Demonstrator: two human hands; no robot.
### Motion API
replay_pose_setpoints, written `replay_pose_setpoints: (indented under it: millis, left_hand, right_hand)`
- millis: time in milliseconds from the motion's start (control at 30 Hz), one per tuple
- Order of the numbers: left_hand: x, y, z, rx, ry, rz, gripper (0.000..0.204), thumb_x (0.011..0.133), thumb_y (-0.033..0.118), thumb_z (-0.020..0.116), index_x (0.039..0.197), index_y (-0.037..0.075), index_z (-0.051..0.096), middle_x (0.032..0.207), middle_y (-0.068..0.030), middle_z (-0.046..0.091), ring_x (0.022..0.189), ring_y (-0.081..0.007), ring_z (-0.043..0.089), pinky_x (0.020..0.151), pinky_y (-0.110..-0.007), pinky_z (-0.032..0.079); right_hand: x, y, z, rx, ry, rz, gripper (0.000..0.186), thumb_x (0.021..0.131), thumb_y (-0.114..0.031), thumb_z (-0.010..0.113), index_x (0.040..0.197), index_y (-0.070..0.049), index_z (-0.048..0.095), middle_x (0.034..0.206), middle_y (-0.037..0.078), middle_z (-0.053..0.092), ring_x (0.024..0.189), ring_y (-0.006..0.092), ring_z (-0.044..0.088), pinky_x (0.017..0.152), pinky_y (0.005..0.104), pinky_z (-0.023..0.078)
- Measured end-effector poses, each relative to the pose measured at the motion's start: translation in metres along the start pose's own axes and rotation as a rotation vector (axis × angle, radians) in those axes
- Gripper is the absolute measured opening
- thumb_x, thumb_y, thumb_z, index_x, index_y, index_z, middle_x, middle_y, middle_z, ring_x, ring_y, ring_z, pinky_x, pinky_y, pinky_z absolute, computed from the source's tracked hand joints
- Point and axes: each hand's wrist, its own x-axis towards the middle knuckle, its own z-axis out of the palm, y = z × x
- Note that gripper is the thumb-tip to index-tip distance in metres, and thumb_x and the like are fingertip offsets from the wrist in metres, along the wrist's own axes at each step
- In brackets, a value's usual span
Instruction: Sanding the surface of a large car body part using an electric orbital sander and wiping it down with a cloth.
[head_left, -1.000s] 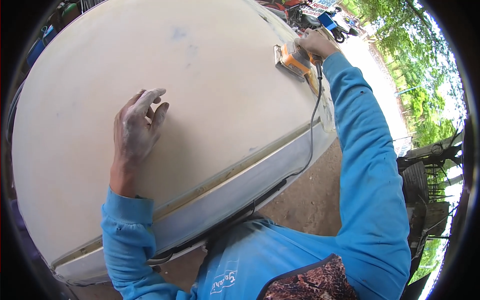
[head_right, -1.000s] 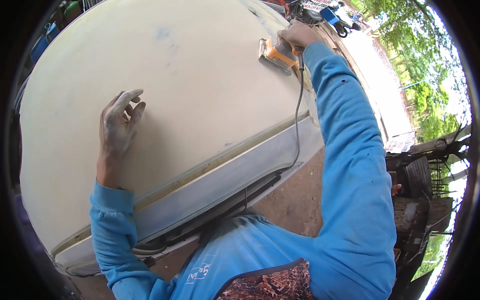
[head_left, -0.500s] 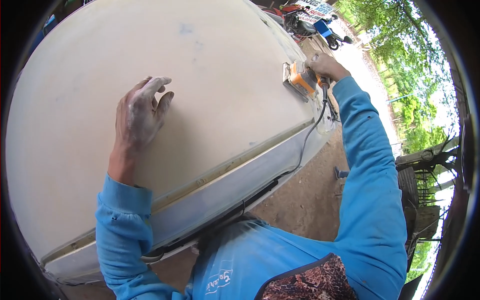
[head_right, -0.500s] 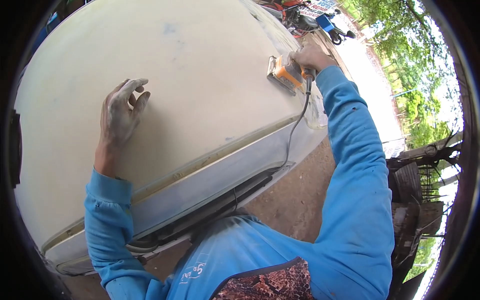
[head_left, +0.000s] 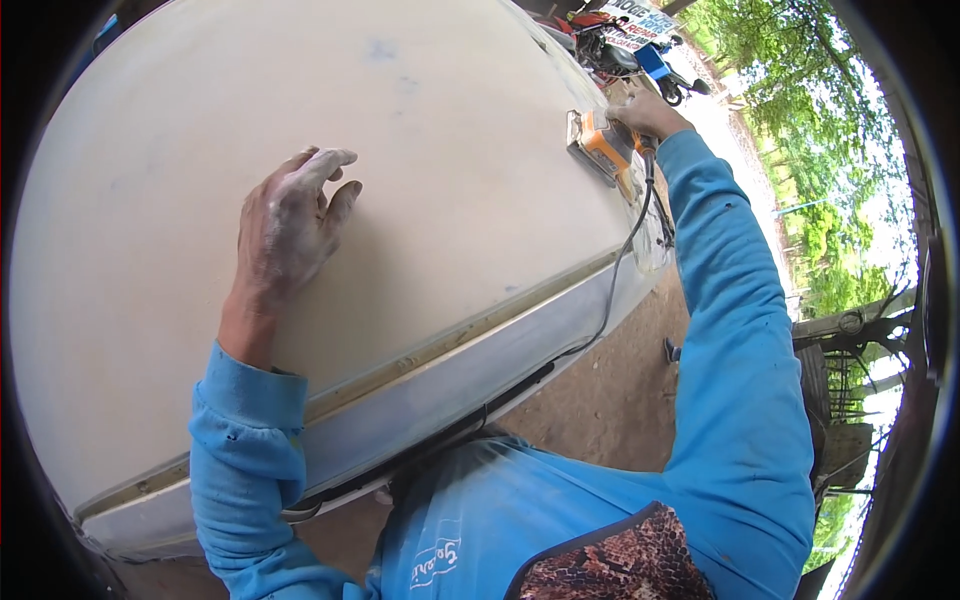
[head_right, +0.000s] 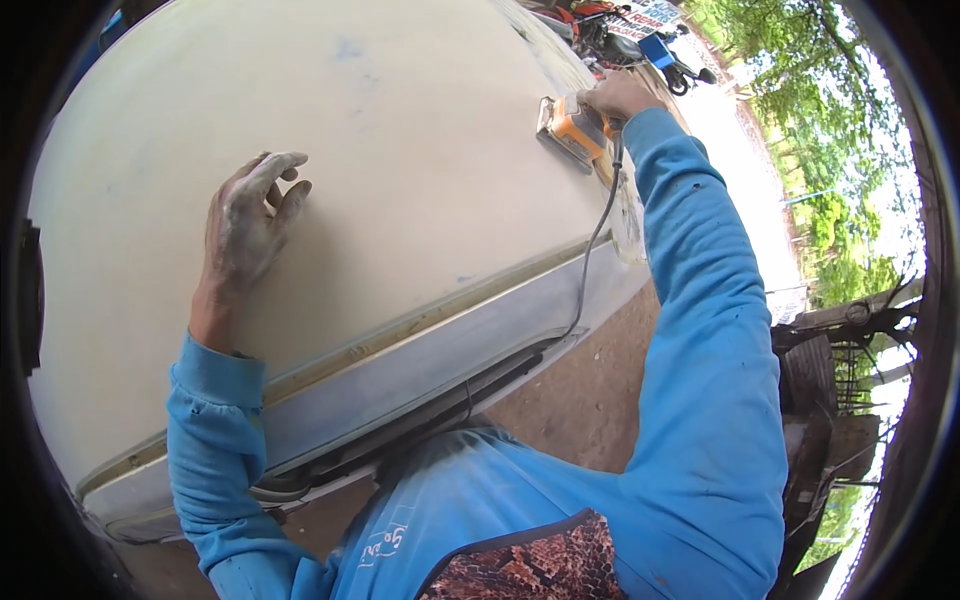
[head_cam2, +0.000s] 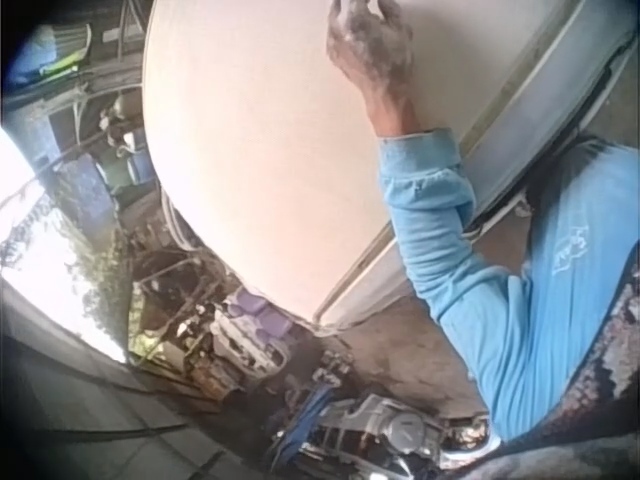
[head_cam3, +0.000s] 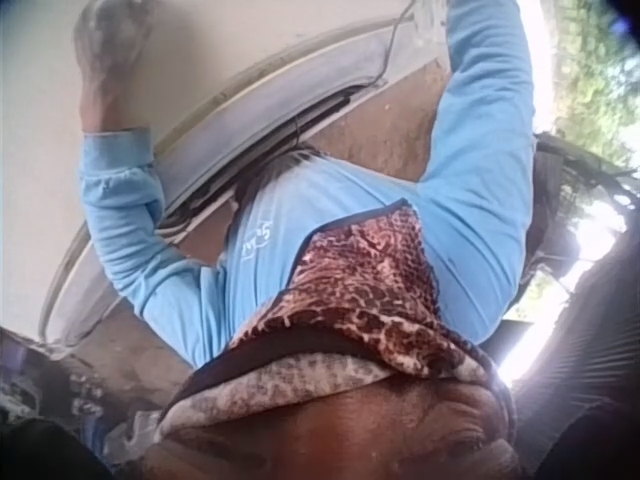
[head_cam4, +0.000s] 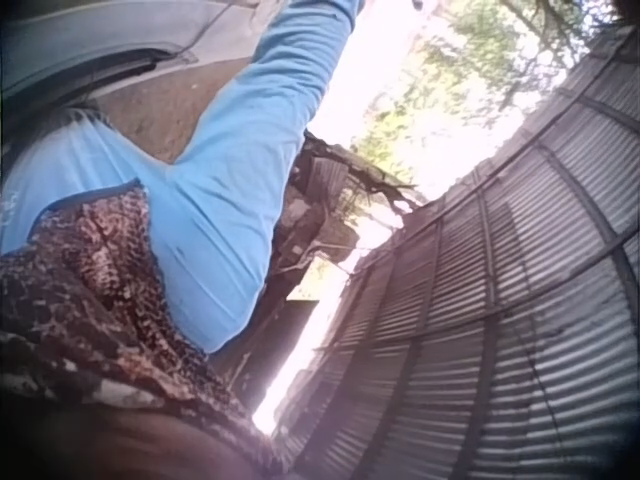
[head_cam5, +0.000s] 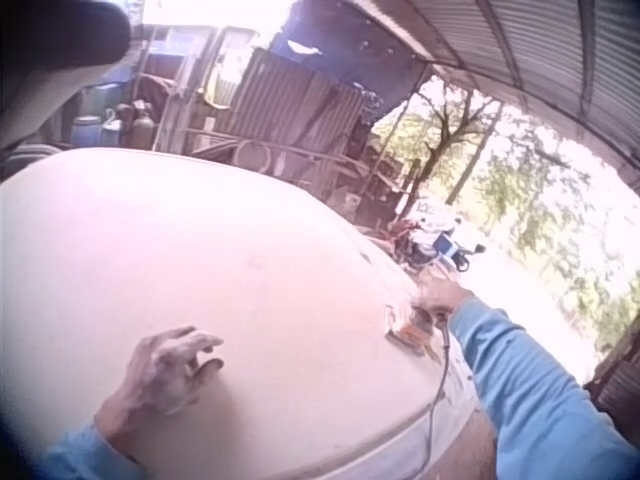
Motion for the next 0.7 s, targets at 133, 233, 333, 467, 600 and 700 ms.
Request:
replay_pose_setpoints:
  millis: [133, 233, 333, 467, 600, 700]
  left_hand:
    - [0.003, -0.004, -0.002, -0.001, 0.010, 0.024, 0.033, 0.085, 0.006, 0.077, 0.118, 0.005, 0.071, 0.101, -0.0074, 0.072, 0.065, -0.0170, 0.057, 0.063, -0.034, 0.053]
    - [0.009, -0.001, -0.007, 0.025, 0.008, 0.023, 0.034, 0.085, 0.006, 0.077, 0.118, 0.007, 0.071, 0.101, -0.0066, 0.072, 0.064, -0.0170, 0.056, 0.063, -0.034, 0.053]
    - [0.014, 0.008, -0.010, 0.051, -0.001, -0.012, 0.034, 0.085, 0.006, 0.077, 0.118, 0.008, 0.071, 0.101, -0.0060, 0.073, 0.064, -0.0167, 0.056, 0.064, -0.034, 0.053]
    - [0.007, 0.003, -0.001, 0.047, 0.004, 0.046, 0.034, 0.085, 0.007, 0.077, 0.119, 0.009, 0.071, 0.101, -0.0056, 0.073, 0.065, -0.0160, 0.057, 0.065, -0.034, 0.053]
    - [0.002, 0.001, 0.001, 0.030, 0.010, 0.004, 0.033, 0.086, 0.008, 0.078, 0.118, 0.007, 0.072, 0.101, -0.0061, 0.072, 0.065, -0.0165, 0.057, 0.065, -0.034, 0.054]
    - [0.002, 0.002, 0.001, 0.026, 0.008, 0.014, 0.030, 0.086, 0.010, 0.077, 0.115, 0.007, 0.072, 0.101, -0.0079, 0.072, 0.066, -0.0199, 0.061, 0.068, -0.036, 0.055]
  right_hand:
    - [0.000, 0.012, 0.011, 0.134, 0.068, 0.094, 0.083, 0.084, -0.049, 0.070, 0.150, -0.004, 0.047, 0.137, 0.026, 0.061, 0.124, 0.0363, 0.063, 0.105, 0.0408, 0.049]
    - [-0.034, 0.002, -0.001, 0.181, 0.095, 0.011, 0.077, 0.082, -0.047, 0.073, 0.145, -0.008, 0.051, 0.130, 0.024, 0.065, 0.119, 0.0348, 0.065, 0.102, 0.0412, 0.051]
    - [-0.059, -0.018, -0.019, 0.238, 0.124, -0.091, 0.072, 0.081, -0.045, 0.073, 0.140, -0.008, 0.055, 0.125, 0.024, 0.067, 0.115, 0.0359, 0.067, 0.099, 0.0422, 0.052]
    - [-0.035, -0.012, -0.007, 0.289, 0.281, -0.202, 0.067, 0.079, -0.041, 0.074, 0.134, -0.007, 0.058, 0.120, 0.024, 0.069, 0.110, 0.0376, 0.068, 0.097, 0.0437, 0.052]
    - [0.015, 0.000, 0.013, 0.300, 0.250, -0.137, 0.068, 0.078, -0.039, 0.076, 0.135, -0.007, 0.058, 0.122, 0.024, 0.068, 0.113, 0.0381, 0.067, 0.099, 0.0439, 0.052]
    - [0.017, 0.006, 0.018, 0.363, 0.278, -0.149, 0.065, 0.079, -0.039, 0.076, 0.134, -0.008, 0.059, 0.125, 0.023, 0.068, 0.115, 0.0370, 0.067, 0.100, 0.0429, 0.051]
